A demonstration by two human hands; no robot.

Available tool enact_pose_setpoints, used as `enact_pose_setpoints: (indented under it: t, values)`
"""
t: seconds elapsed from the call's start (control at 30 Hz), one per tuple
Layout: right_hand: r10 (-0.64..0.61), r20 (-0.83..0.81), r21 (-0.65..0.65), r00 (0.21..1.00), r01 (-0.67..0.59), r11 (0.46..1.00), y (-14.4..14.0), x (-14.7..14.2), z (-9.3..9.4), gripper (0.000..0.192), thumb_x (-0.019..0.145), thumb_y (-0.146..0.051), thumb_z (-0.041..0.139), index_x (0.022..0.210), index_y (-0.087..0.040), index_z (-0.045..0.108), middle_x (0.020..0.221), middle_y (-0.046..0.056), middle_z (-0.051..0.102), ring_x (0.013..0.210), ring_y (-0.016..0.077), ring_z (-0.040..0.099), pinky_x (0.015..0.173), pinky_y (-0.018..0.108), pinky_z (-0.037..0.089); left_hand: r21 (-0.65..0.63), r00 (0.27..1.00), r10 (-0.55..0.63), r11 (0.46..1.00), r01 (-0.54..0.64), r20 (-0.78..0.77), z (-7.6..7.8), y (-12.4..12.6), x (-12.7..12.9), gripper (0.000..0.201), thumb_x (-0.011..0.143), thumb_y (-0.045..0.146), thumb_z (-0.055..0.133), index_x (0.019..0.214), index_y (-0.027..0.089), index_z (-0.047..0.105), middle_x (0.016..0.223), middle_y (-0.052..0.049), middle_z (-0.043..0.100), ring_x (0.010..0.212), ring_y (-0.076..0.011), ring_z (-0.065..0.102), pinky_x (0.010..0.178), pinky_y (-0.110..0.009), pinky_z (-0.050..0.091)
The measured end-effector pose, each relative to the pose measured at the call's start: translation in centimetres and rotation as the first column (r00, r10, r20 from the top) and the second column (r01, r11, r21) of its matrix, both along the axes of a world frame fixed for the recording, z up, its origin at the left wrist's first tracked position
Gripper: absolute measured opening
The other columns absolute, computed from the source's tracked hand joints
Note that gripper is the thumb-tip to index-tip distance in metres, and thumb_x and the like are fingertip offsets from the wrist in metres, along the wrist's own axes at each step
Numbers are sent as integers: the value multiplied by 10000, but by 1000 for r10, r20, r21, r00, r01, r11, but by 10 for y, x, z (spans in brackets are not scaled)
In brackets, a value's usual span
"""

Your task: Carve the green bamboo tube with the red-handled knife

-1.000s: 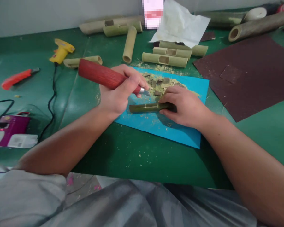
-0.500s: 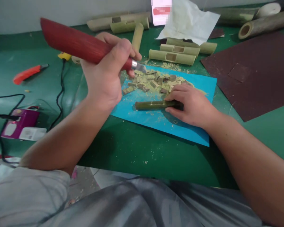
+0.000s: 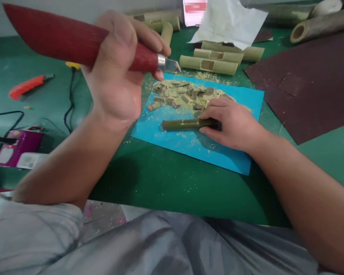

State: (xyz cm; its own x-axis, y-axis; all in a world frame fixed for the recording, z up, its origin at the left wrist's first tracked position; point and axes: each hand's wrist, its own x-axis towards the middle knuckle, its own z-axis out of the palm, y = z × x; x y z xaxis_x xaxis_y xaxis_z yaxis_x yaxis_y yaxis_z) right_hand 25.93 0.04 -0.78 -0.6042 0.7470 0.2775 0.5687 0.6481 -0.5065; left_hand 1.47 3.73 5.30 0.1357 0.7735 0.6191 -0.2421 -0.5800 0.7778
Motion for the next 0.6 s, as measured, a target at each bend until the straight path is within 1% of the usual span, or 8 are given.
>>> enact_pose_setpoints:
  t: [0.1, 0.17, 0.23, 0.33, 0.4, 0.5, 0.6]
  values:
    - [0, 11, -7, 1000, 0, 1000, 0, 0, 1, 207, 958, -443, 662, 1043, -288, 770, 1019, 104, 746, 1016, 367, 697, 914, 570, 578, 50, 999, -39, 998, 40, -15, -2, 2, -2, 265, 1029, 369, 694, 841, 193, 757, 861, -8, 716, 729, -129, 685, 638, -273, 571]
    - [-4, 14, -20, 1000, 4, 1000, 0, -1, 1, 188, 954, -433, 668, 1037, -300, 771, 1016, 97, 747, 1011, 360, 697, 905, 563, 579, 30, 998, -36, 999, 37, -48, -8, 4, -3, 269, 1023, 429, 696, 875, 215, 763, 903, -2, 736, 729, -131, 689, 650, -285, 594]
    - [-6, 6, -29, 1000, 6, 1000, 0, -1, 1, 168, 947, -424, 679, 1032, -312, 769, 1017, 92, 747, 1014, 355, 698, 906, 560, 579, -12, 995, -45, 999, 45, -85, -17, 4, -2, 287, 1015, 483, 695, 894, 233, 763, 939, 5, 756, 697, -119, 678, 639, -290, 603]
    - [-2, -12, -40, 1000, 1, 999, 0, -1, 1, 147, 932, -410, 693, 1031, -330, 768, 1014, 85, 745, 1031, 350, 700, 907, 553, 586, 18, 991, -89, 996, 91, -101, -33, -1, 1, 355, 1004, 541, 704, 842, 227, 740, 825, 11, 737, 604, -102, 642, 572, -281, 569]
    - [3, -17, -50, 1000, -4, 999, 0, -2, 2, 139, 923, -398, 694, 1025, -339, 768, 1015, 80, 749, 1035, 345, 700, 903, 543, 592, 55, 977, -106, 991, 118, -185, -40, -6, 1, 359, 1024, 520, 681, 818, 228, 721, 788, 11, 733, 637, -119, 680, 618, -297, 585]
    - [9, -7, -60, 1000, -10, 998, 0, -3, 3, 143, 919, -383, 683, 1015, -320, 766, 1007, 81, 752, 1019, 333, 703, 907, 527, 592, 109, 920, -128, 978, 180, -371, -43, -9, -3, 301, 1032, 444, 662, 827, 233, 728, 840, -11, 774, 805, -171, 761, 755, -338, 620]
    - [17, 3, -60, 1000, -17, 998, 0, -3, 4, 175, 931, -389, 668, 1029, -280, 763, 1002, 94, 749, 1016, 329, 701, 897, 516, 581, 169, 891, -137, 959, 229, -434, -41, -7, -9, 232, 1012, 345, 662, 838, 211, 738, 848, -28, 790, 817, -171, 770, 767, -319, 614]
